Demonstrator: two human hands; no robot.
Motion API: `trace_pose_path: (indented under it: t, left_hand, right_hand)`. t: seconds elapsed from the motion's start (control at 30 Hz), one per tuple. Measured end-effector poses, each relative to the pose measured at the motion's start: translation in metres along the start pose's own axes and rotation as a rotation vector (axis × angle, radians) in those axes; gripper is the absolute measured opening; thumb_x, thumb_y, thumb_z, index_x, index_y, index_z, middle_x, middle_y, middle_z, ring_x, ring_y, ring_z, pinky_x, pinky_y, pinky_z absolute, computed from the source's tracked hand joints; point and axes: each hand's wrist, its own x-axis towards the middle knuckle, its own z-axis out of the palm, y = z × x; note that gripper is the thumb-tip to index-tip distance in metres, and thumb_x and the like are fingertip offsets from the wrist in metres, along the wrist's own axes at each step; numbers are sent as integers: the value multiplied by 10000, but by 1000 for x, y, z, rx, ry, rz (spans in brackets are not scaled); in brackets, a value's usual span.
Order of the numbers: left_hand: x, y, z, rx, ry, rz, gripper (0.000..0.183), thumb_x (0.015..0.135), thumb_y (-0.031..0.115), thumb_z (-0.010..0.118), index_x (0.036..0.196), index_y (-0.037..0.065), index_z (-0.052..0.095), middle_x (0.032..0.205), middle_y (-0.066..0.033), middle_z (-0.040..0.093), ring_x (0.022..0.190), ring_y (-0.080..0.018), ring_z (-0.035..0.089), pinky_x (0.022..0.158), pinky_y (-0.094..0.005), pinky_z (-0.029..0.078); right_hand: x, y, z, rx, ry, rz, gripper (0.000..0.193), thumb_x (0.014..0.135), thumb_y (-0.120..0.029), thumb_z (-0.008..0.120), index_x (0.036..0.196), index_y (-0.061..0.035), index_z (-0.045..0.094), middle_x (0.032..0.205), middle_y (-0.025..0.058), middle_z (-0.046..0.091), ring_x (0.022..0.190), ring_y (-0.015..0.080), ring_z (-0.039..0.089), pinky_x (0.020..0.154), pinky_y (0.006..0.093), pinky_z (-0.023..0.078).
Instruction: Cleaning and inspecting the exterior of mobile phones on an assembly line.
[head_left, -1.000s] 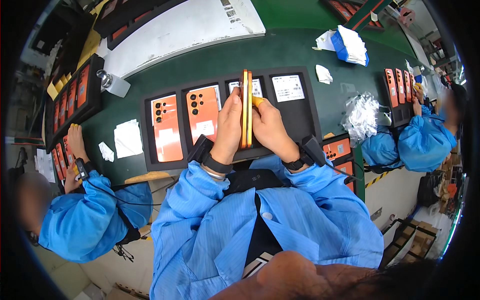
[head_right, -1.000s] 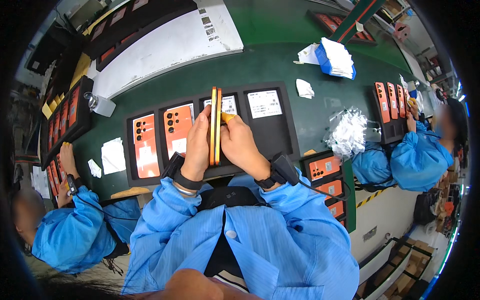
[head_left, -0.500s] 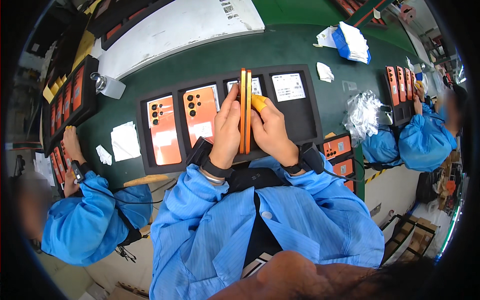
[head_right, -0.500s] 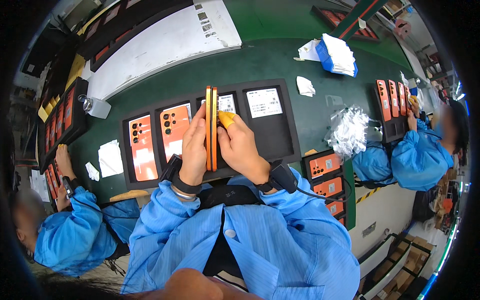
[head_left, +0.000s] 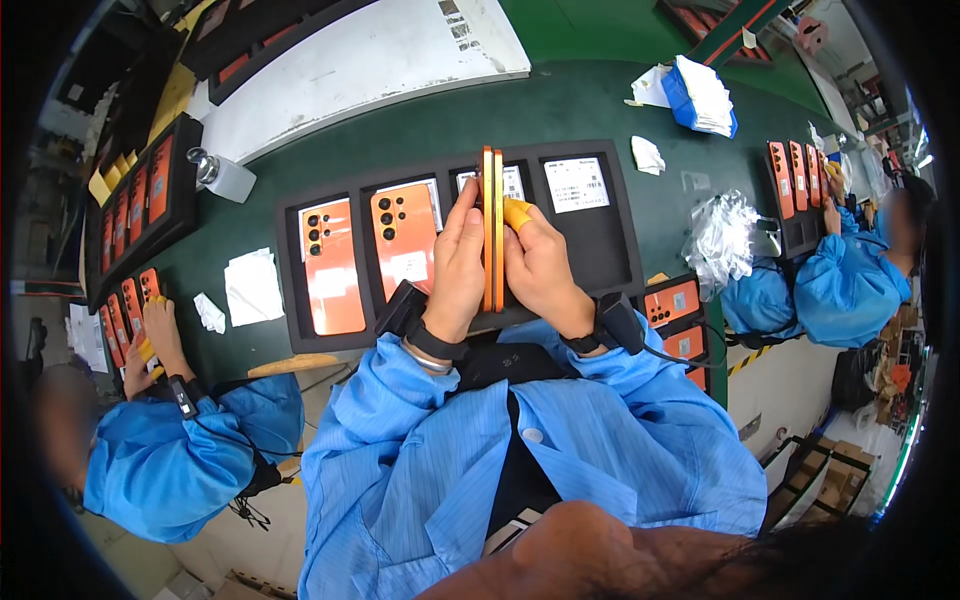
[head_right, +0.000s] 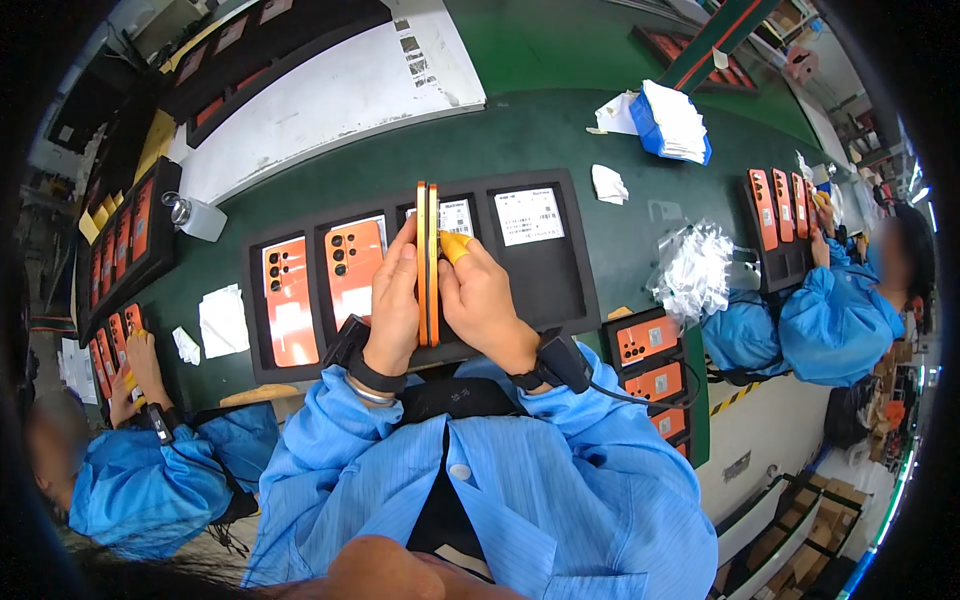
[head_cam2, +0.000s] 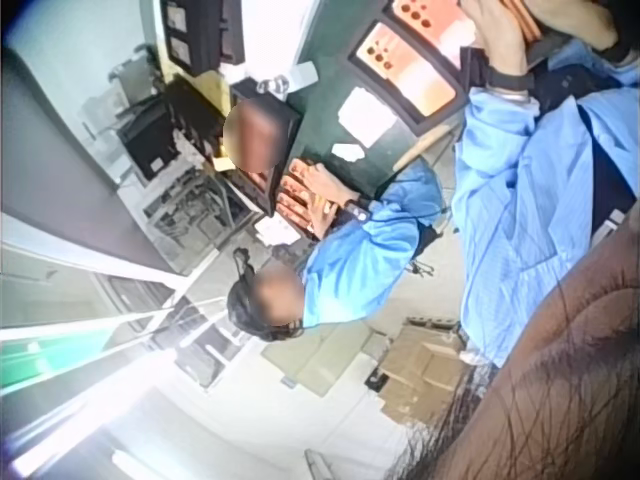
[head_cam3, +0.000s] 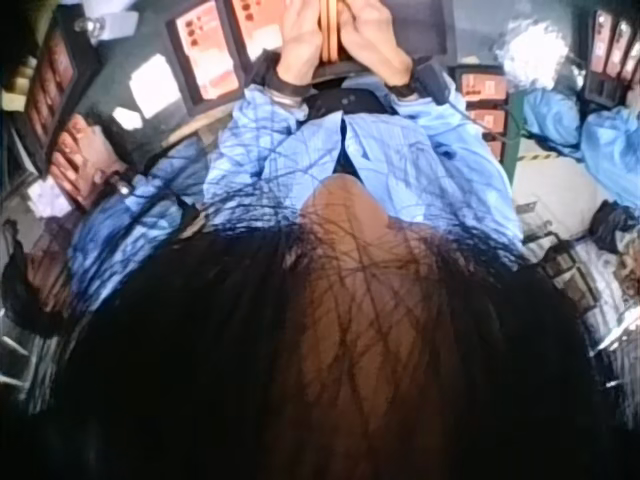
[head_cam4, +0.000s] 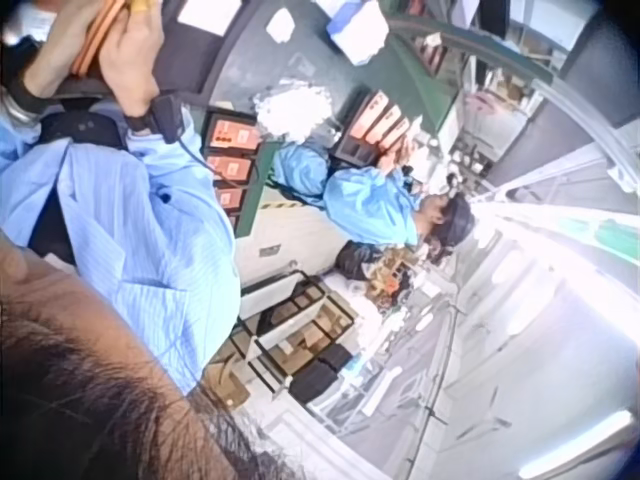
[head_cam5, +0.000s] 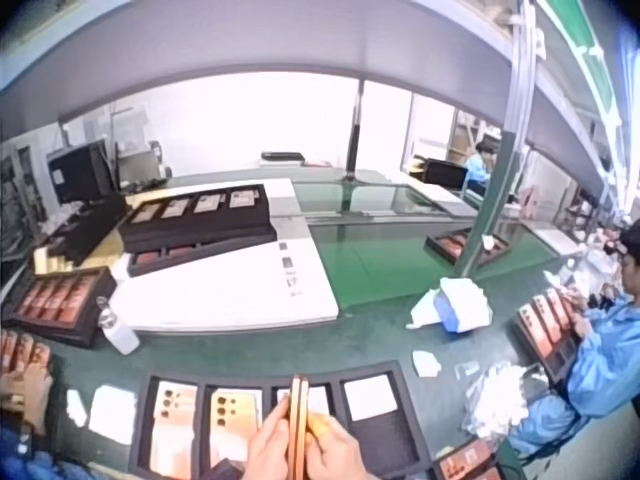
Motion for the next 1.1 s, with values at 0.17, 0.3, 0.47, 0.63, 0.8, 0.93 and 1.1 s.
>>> trace_pose_path:
  t: [0.17, 0.3, 0.47, 0.63, 0.8, 0.93, 1.1]
  left_hand:
    - [2, -10, -5, 130, 72, 4, 504, 1096, 264, 400, 1479, -63, 406, 1364, -136, 568, 1188, -147, 563, 996, -262, 452]
    - [4, 2, -1, 151, 57, -83, 473, 1093, 220, 389, 1453, -84, 420, 1479, -191, 484, 1342, -218, 484, 1109, -293, 374]
    - [1, 21, 5, -10, 23, 34, 459, 1093, 200, 385, 1470, -58, 423, 1499, -166, 475, 1344, -192, 481, 1111, -287, 368]
    - [-2, 35, 18, -191, -20, 300, 490, 1057, 80, 336, 1535, -25, 310, 1543, -182, 398, 1380, -237, 452, 1149, -356, 365]
    - [-14, 33, 13, -294, -107, 218, 600, 1024, -5, 431, 1581, 37, 211, 1581, -195, 347, 1447, -263, 370, 1184, -364, 313]
    - [-24, 32, 16, -238, -163, 259, 598, 1015, -34, 419, 1576, 27, 221, 1584, -192, 341, 1449, -268, 370, 1192, -376, 311]
    - [-32, 32, 16, -109, -180, 306, 572, 1009, -53, 409, 1558, -6, 255, 1584, -185, 346, 1452, -271, 367, 1186, -380, 318]
  right_hand:
    - [3, 0, 0, -113, -112, 69, 166, 945, -83, 558, 1015, 35, 652, 897, 217, 620, 779, 432, 631, 676, 488, 510]
    - [4, 3, -1, -102, -125, 92, 160, 949, -91, 556, 970, 41, 645, 888, 223, 619, 780, 440, 630, 676, 492, 509]
    - [9, -14, -7, -82, -65, 21, 180, 951, -74, 552, 1055, 49, 633, 945, 230, 620, 795, 436, 638, 686, 477, 516]
    - [14, -34, -20, 48, 52, -187, 316, 928, 38, 523, 1232, 69, 605, 1171, 248, 637, 970, 399, 681, 821, 386, 547]
    - [-5, -29, -20, 120, 94, -241, 367, 913, 85, 499, 1270, 87, 586, 1259, 263, 616, 1106, 389, 657, 930, 371, 526]
    - [-20, -23, -22, 219, 114, -182, 360, 913, 96, 495, 1261, 102, 586, 1258, 255, 617, 1134, 349, 650, 952, 367, 521]
    - [-30, -26, -22, 350, 120, -154, 375, 902, 118, 498, 1270, 102, 569, 1249, 232, 611, 1115, 298, 658, 957, 348, 527]
